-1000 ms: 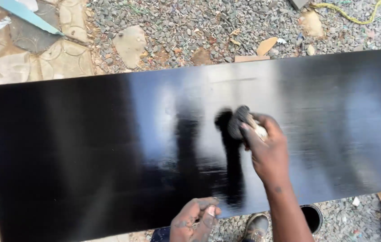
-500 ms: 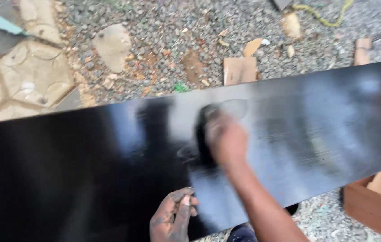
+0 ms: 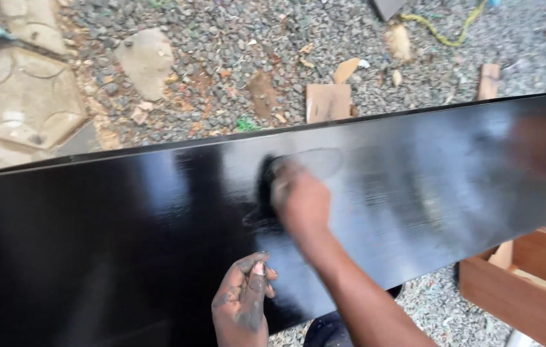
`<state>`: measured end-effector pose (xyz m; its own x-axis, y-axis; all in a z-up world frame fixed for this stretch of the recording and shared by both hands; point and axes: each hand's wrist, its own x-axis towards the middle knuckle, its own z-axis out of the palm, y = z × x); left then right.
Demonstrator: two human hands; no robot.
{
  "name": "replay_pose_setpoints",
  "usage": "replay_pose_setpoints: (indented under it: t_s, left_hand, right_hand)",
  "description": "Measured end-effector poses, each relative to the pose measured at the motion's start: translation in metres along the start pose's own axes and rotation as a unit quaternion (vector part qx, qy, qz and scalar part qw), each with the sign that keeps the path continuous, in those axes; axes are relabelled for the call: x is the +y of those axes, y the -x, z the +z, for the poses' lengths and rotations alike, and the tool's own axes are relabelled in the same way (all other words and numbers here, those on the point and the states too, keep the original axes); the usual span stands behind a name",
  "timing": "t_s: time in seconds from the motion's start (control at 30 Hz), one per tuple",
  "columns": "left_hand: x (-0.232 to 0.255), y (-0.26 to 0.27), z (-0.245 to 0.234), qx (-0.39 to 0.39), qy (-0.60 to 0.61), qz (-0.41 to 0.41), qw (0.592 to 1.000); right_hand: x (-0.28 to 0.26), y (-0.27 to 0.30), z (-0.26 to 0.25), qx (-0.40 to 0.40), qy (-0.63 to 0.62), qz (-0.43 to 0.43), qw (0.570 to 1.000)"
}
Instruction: The person paints a long, rectangular wooden board black using a brush. They repeatedly dip the brush into a paint can on the ground and apply the paint to the board's surface in long strokes.
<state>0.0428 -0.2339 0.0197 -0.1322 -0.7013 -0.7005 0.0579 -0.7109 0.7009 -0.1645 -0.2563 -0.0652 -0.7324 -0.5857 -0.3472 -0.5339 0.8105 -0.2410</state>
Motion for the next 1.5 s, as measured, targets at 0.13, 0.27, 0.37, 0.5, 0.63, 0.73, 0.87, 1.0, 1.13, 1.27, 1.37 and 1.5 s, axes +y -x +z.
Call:
replay_pose_setpoints:
  t_s: [0.13,0.27,0.37,0.5,0.63,0.73,0.87,1.0,1.13,1.27,1.37,1.5]
  left_hand:
    - [0.013,0.003,-0.004,-0.021,-0.029,0.008,0.999]
    - [0.022,-0.004,-0.020,-0.018,-0.030,0.044,0.998]
    - [0.008,-0.004,-0.019,0.028,-0.011,0.040,0.999]
    - [0.010,0.003,0.008,0.063,-0.058,0.123,0.989]
    - [0.016,0.015,0.042,0.086,-0.095,0.134,0.983]
    - [-0.012,0.020,0.089,0.090,-0.123,0.108,0.982]
    - [-0.067,0.034,0.164,0.055,-0.112,0.067,0.990]
    - [-0.081,0.050,0.216,0.025,-0.057,0.040,0.997]
    - [-0.072,0.055,0.225,-0.030,-0.097,0.062,0.993]
    - [-0.053,0.043,0.200,-0.001,-0.090,0.052,0.995]
    - [-0.028,0.033,0.167,0.012,-0.069,0.040,0.997]
    - [-0.001,0.016,0.103,0.031,-0.086,0.092,0.992]
  right_hand:
    - [0.072,-0.039,-0.018,0.066,0.084,0.009,0.994]
    - [0.081,-0.046,-0.033,0.183,-0.031,0.095,0.978]
    - [-0.010,0.007,0.022,0.151,-0.200,0.065,0.966]
    - [-0.109,0.038,0.011,-0.009,-0.201,-0.003,0.980]
    - [-0.051,0.011,-0.016,0.009,-0.079,-0.020,0.997]
    - [0.051,-0.036,-0.040,0.001,-0.016,0.063,0.998]
    - [0.241,-0.111,-0.082,0.095,0.202,0.108,0.969]
    - [0.428,-0.179,-0.115,0.209,0.066,-0.087,0.972]
    - [0.413,-0.186,-0.096,0.121,-0.061,-0.018,0.991]
    - [0.266,-0.139,-0.074,0.107,-0.141,0.000,0.984]
    - [0.166,-0.106,-0.062,0.072,-0.156,0.035,0.984]
    - [0.050,-0.064,-0.022,0.057,-0.175,-0.002,0.983]
